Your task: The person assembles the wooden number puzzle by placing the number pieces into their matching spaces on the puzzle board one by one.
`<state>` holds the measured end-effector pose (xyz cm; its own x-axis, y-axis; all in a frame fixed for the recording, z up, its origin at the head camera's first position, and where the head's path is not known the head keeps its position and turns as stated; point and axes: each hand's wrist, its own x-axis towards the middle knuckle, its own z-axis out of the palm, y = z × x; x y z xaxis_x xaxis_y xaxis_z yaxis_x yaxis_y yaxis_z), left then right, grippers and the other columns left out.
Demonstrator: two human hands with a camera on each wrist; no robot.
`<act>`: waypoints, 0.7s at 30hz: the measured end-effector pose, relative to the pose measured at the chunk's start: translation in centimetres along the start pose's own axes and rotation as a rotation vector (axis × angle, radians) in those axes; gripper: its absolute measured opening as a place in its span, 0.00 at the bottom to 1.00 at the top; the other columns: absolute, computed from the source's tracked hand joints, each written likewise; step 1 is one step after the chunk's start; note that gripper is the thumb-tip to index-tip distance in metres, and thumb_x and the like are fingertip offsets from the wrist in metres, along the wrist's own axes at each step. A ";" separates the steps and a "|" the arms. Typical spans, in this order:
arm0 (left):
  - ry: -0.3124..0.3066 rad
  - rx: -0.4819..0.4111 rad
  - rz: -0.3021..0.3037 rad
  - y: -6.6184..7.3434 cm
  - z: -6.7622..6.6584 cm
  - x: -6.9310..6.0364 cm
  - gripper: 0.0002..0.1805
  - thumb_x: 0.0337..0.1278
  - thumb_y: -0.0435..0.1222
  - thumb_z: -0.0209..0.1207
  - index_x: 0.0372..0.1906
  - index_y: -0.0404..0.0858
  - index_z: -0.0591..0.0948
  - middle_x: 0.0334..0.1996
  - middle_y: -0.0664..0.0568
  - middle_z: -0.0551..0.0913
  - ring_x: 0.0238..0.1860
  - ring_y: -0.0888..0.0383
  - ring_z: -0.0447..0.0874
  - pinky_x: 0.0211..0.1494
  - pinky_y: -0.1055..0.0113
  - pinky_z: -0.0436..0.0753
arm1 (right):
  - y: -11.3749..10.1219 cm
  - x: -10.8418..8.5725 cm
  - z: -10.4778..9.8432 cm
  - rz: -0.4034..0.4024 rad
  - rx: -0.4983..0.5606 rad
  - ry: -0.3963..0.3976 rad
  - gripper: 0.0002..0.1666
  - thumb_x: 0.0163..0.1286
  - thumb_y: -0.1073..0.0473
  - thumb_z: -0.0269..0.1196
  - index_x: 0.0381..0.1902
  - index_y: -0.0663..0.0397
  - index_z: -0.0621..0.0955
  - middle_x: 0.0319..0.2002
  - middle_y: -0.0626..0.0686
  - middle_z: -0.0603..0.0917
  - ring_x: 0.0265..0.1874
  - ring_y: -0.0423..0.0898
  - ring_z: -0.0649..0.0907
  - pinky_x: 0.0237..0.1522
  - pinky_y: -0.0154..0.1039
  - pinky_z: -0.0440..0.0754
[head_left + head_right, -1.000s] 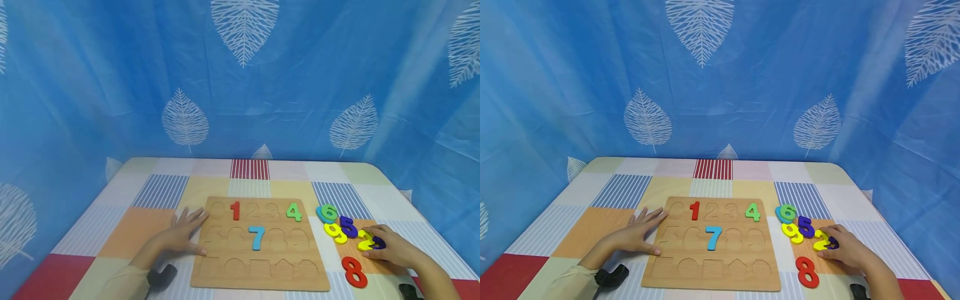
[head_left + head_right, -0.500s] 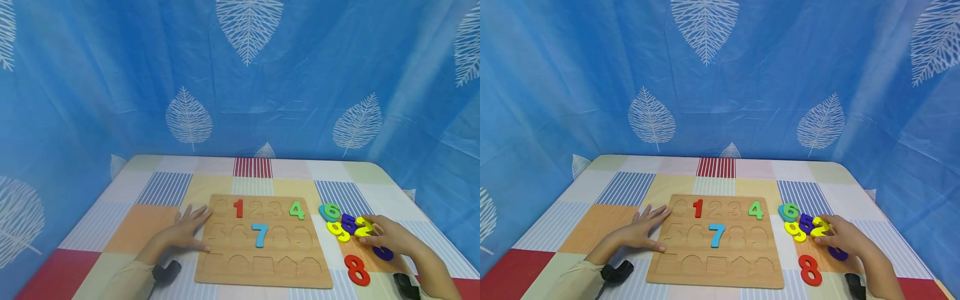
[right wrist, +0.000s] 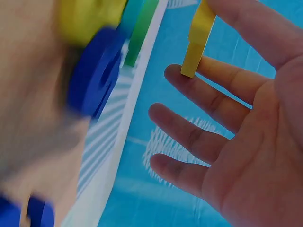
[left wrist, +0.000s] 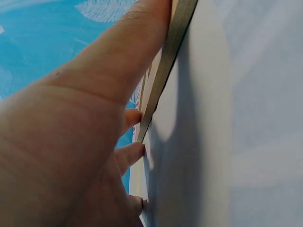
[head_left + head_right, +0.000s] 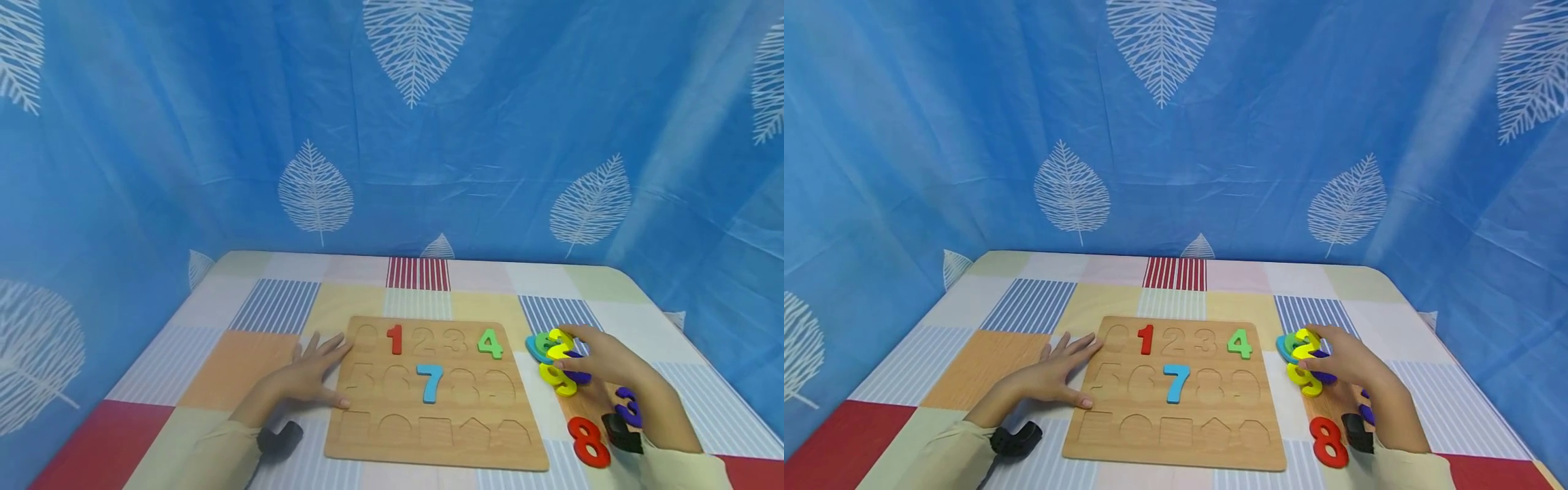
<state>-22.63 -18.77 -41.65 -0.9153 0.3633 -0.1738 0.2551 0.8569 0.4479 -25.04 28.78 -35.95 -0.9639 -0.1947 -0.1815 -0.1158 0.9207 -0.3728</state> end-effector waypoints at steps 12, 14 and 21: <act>0.004 0.005 0.004 -0.1 0.0 0.2 0.58 0.29 0.62 0.66 0.70 0.47 0.55 0.72 0.46 0.48 0.69 0.32 0.29 0.64 0.32 0.30 | -4.8 2.7 0.8 -0.169 0.009 0.054 0.45 0.54 0.45 0.66 0.62 0.66 0.65 0.58 0.72 0.68 0.57 0.70 0.66 0.53 0.67 0.67; 0.003 0.003 0.004 -0.1 0.0 0.1 0.58 0.29 0.62 0.66 0.70 0.47 0.55 0.72 0.46 0.48 0.69 0.33 0.28 0.64 0.32 0.30 | -5.9 3.2 0.9 -0.197 0.026 0.055 0.44 0.55 0.47 0.66 0.62 0.67 0.65 0.58 0.71 0.69 0.57 0.69 0.67 0.54 0.65 0.67; -0.012 0.003 0.004 -0.3 -0.4 0.2 0.58 0.30 0.62 0.66 0.70 0.48 0.55 0.72 0.47 0.47 0.69 0.33 0.27 0.64 0.33 0.29 | -9.4 5.1 1.7 -0.259 0.088 0.030 0.42 0.57 0.52 0.65 0.63 0.67 0.64 0.59 0.69 0.68 0.59 0.67 0.67 0.54 0.62 0.69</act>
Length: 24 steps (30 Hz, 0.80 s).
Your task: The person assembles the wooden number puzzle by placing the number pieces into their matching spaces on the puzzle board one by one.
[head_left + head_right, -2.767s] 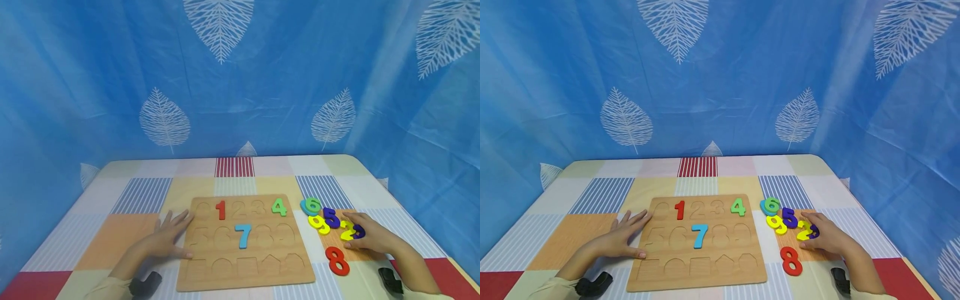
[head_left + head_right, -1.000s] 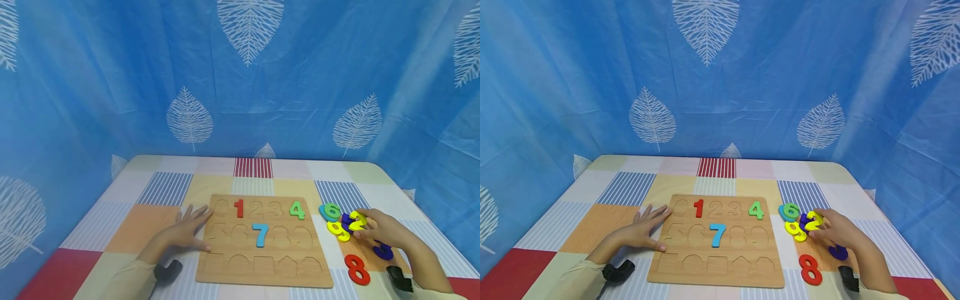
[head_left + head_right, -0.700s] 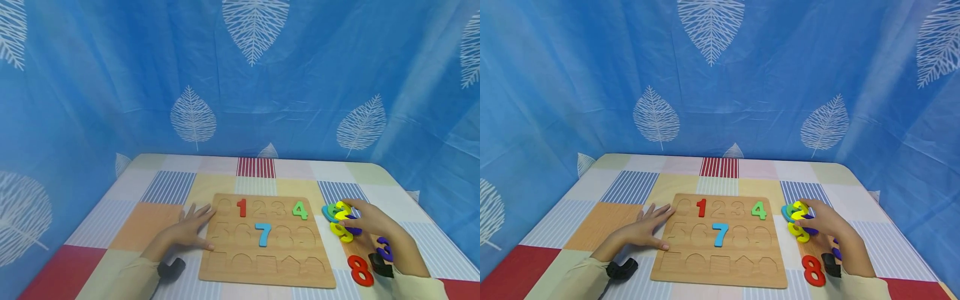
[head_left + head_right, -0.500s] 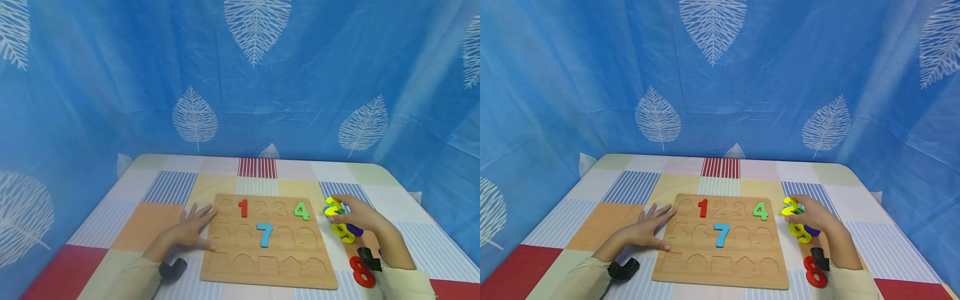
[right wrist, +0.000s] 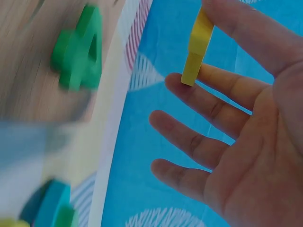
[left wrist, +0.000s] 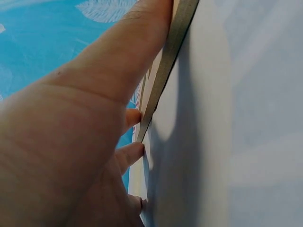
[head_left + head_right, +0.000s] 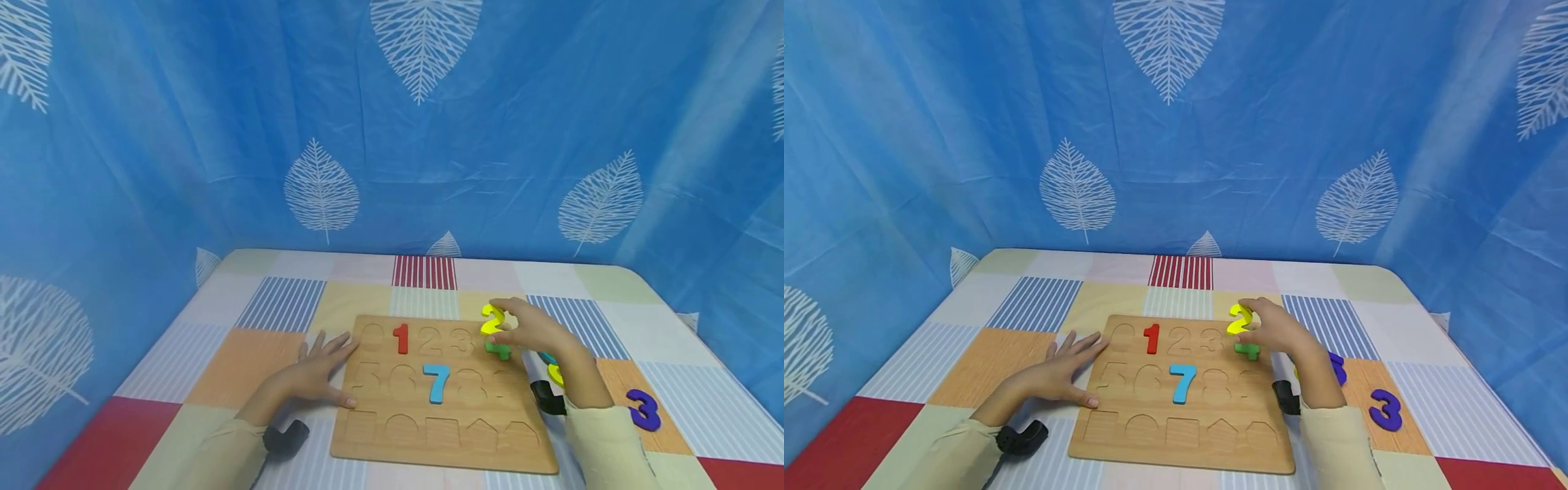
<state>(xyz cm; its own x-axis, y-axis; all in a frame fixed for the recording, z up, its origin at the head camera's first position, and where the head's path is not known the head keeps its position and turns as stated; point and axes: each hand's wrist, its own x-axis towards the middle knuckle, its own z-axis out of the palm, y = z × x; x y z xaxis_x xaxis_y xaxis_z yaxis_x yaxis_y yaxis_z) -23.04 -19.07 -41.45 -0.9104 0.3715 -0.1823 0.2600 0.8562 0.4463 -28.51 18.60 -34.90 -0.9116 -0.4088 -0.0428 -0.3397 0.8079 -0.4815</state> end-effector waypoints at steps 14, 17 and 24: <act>-0.017 0.010 -0.013 0.2 -0.3 -0.1 0.57 0.30 0.62 0.66 0.70 0.48 0.54 0.73 0.47 0.46 0.70 0.34 0.27 0.64 0.34 0.30 | -3.2 2.9 1.9 -0.078 0.004 0.006 0.39 0.56 0.56 0.66 0.62 0.66 0.66 0.59 0.67 0.70 0.58 0.63 0.69 0.56 0.57 0.71; -0.023 0.006 -0.015 0.2 -0.3 -0.1 0.57 0.31 0.61 0.66 0.70 0.48 0.54 0.73 0.48 0.46 0.70 0.35 0.27 0.65 0.34 0.29 | -3.7 3.3 2.2 -0.088 0.002 -0.001 0.40 0.55 0.56 0.67 0.62 0.66 0.66 0.59 0.67 0.69 0.59 0.64 0.69 0.56 0.57 0.70; -0.025 -0.007 0.001 0.2 -0.2 -0.3 0.57 0.31 0.60 0.67 0.70 0.47 0.54 0.73 0.47 0.46 0.70 0.33 0.27 0.64 0.33 0.30 | -4.9 4.2 3.0 -0.113 0.003 -0.008 0.40 0.54 0.57 0.67 0.62 0.67 0.66 0.59 0.66 0.69 0.59 0.62 0.69 0.58 0.57 0.70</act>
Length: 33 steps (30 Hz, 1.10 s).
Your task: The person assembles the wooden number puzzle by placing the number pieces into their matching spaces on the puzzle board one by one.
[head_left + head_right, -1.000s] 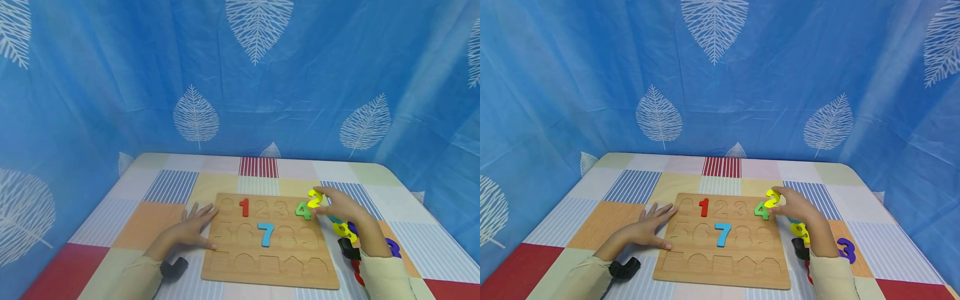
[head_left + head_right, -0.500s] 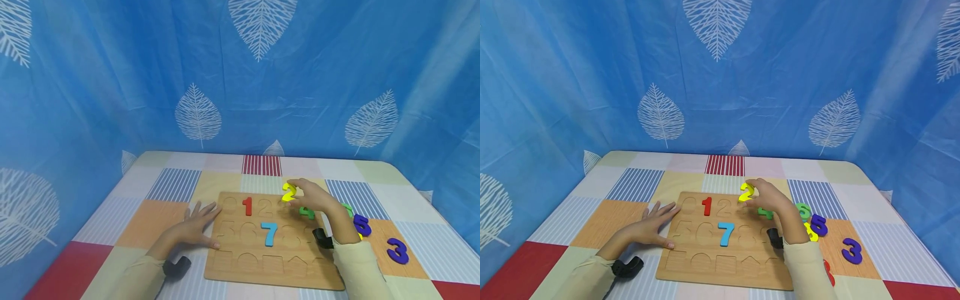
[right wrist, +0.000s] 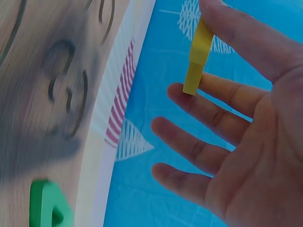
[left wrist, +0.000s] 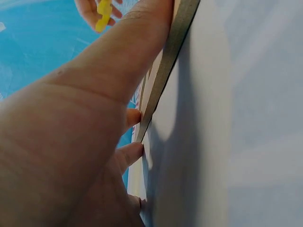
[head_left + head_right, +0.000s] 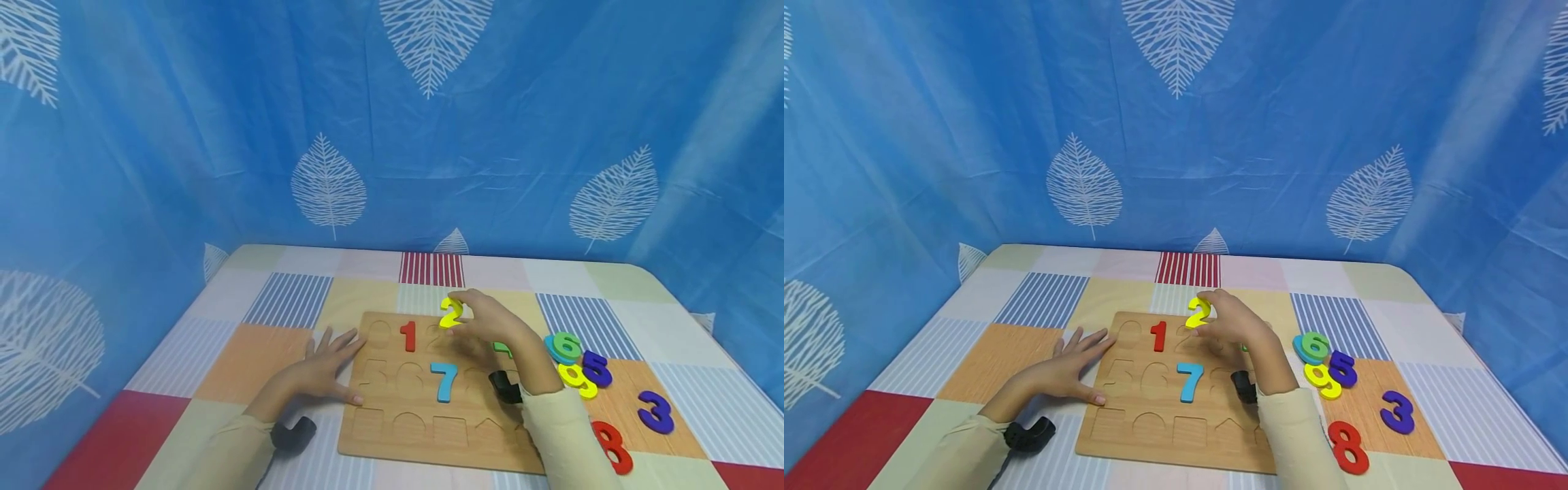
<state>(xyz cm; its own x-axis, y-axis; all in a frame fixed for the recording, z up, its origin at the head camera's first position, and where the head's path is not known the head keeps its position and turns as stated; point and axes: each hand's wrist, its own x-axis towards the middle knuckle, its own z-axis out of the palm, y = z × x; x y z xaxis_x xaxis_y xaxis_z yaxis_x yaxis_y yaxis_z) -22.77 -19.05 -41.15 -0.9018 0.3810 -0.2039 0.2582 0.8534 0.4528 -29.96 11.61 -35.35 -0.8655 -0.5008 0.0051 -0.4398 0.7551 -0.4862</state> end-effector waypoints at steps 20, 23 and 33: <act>0.006 0.007 -0.022 0.2 -0.1 0.1 0.57 0.30 0.61 0.66 0.70 0.49 0.54 0.73 0.48 0.46 0.70 0.35 0.27 0.65 0.34 0.30 | -1.4 1.3 1.9 0.070 0.020 -0.049 0.38 0.52 0.57 0.69 0.60 0.64 0.69 0.55 0.62 0.73 0.46 0.52 0.75 0.51 0.48 0.77; 0.003 0.007 -0.015 0.2 -0.1 0.1 0.57 0.31 0.61 0.66 0.71 0.48 0.54 0.73 0.49 0.46 0.70 0.35 0.26 0.65 0.34 0.29 | -1.3 1.4 2.0 0.084 0.019 -0.059 0.39 0.52 0.56 0.70 0.60 0.63 0.69 0.55 0.63 0.72 0.48 0.52 0.75 0.53 0.49 0.76; 0.003 -0.001 -0.021 0.1 -0.1 0.2 0.57 0.30 0.61 0.66 0.70 0.49 0.54 0.73 0.48 0.45 0.70 0.35 0.26 0.65 0.35 0.29 | -1.0 1.5 2.6 0.122 0.018 -0.107 0.41 0.52 0.56 0.70 0.61 0.63 0.68 0.56 0.61 0.72 0.44 0.49 0.76 0.53 0.47 0.76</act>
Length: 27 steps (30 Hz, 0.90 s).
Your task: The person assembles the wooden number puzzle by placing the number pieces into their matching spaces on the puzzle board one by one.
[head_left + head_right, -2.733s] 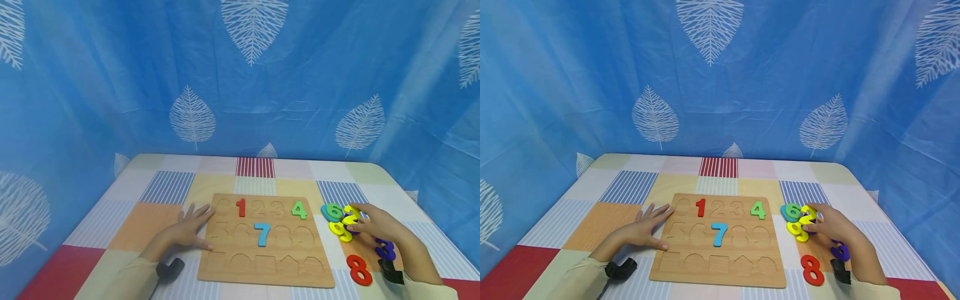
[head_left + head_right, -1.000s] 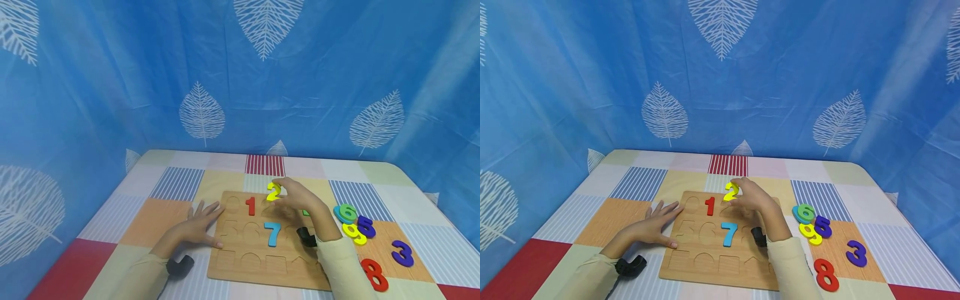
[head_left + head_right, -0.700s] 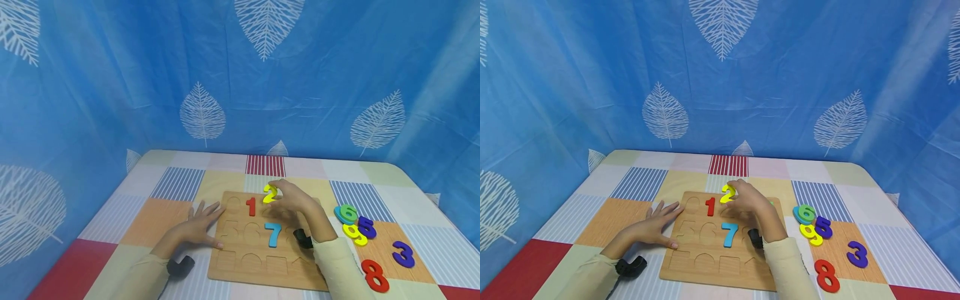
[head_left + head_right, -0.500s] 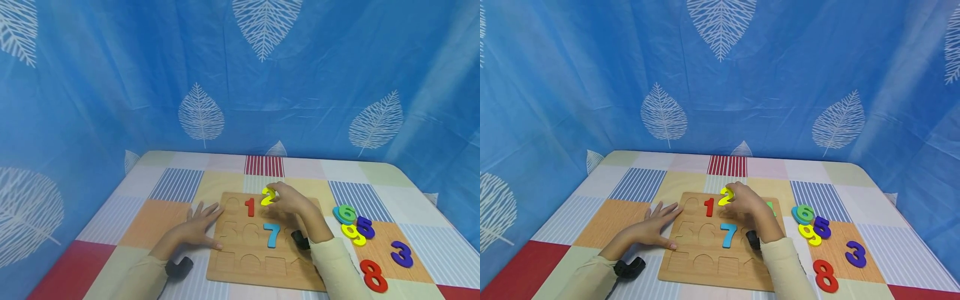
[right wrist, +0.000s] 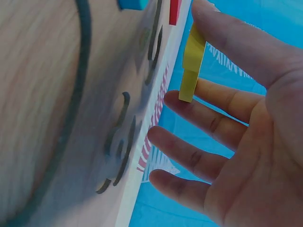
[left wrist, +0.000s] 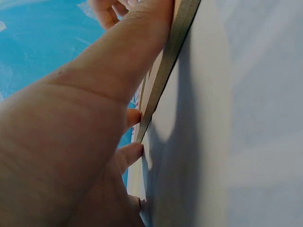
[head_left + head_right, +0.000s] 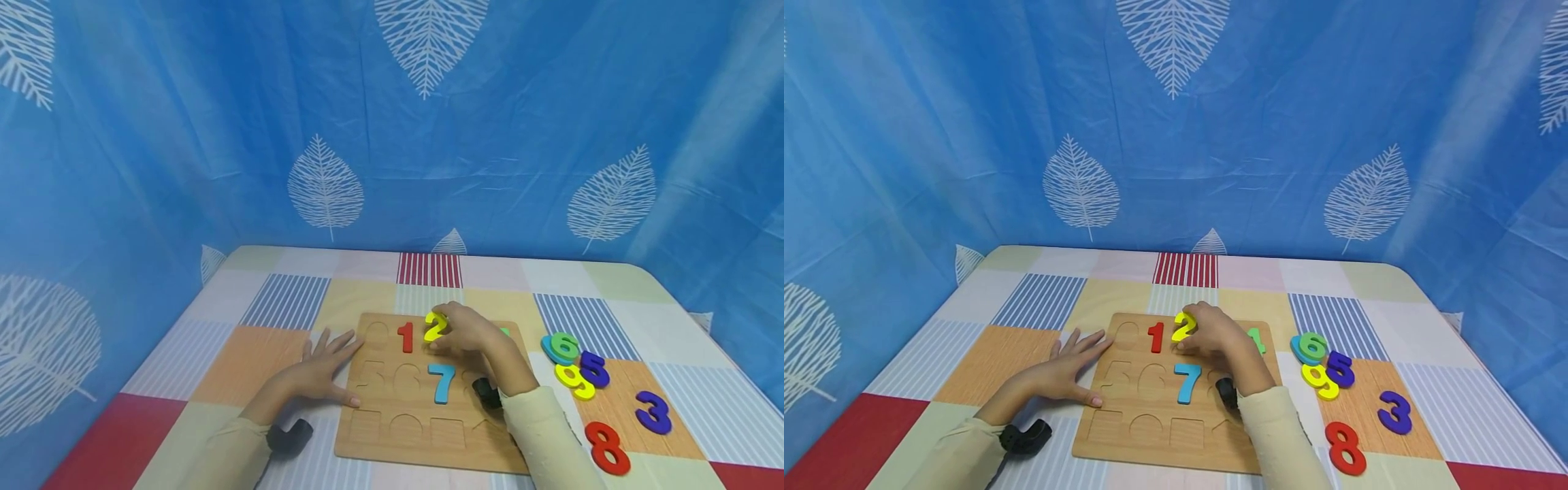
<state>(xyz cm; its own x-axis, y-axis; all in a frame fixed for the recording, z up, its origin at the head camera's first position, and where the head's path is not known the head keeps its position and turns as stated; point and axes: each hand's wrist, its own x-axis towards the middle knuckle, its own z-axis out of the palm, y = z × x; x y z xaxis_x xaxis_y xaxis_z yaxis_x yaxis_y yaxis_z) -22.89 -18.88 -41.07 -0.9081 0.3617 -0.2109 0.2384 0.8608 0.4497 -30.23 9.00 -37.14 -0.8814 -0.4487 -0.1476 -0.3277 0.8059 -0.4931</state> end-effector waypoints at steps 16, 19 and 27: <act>-0.002 -0.002 0.001 0.1 -0.4 -0.1 0.57 0.30 0.62 0.66 0.70 0.47 0.55 0.72 0.47 0.46 0.70 0.34 0.27 0.64 0.34 0.30 | 0.0 0.0 0.6 0.008 -0.050 -0.002 0.39 0.51 0.55 0.70 0.60 0.61 0.70 0.52 0.58 0.75 0.43 0.50 0.74 0.50 0.47 0.76; 0.001 0.001 0.006 0.1 -0.5 -0.1 0.58 0.30 0.62 0.66 0.70 0.47 0.55 0.72 0.46 0.47 0.70 0.33 0.28 0.64 0.33 0.30 | -0.1 0.0 0.6 0.008 -0.058 -0.003 0.39 0.51 0.55 0.70 0.60 0.61 0.70 0.52 0.57 0.75 0.44 0.50 0.74 0.49 0.47 0.76; -0.004 -0.007 0.035 -0.1 -0.7 0.0 0.57 0.31 0.61 0.66 0.70 0.46 0.54 0.72 0.45 0.47 0.69 0.32 0.27 0.63 0.32 0.30 | -0.3 0.2 0.7 -0.001 -0.089 0.002 0.36 0.49 0.54 0.71 0.56 0.58 0.74 0.45 0.54 0.76 0.42 0.49 0.72 0.44 0.44 0.76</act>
<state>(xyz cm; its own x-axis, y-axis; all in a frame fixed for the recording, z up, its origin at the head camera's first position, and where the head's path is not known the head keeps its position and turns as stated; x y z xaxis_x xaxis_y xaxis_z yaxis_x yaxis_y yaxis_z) -23.14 -19.24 -40.48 -0.8976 0.3935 -0.1986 0.2679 0.8448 0.4633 -30.04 8.44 -37.63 -0.8820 -0.4483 -0.1453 -0.3571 0.8370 -0.4146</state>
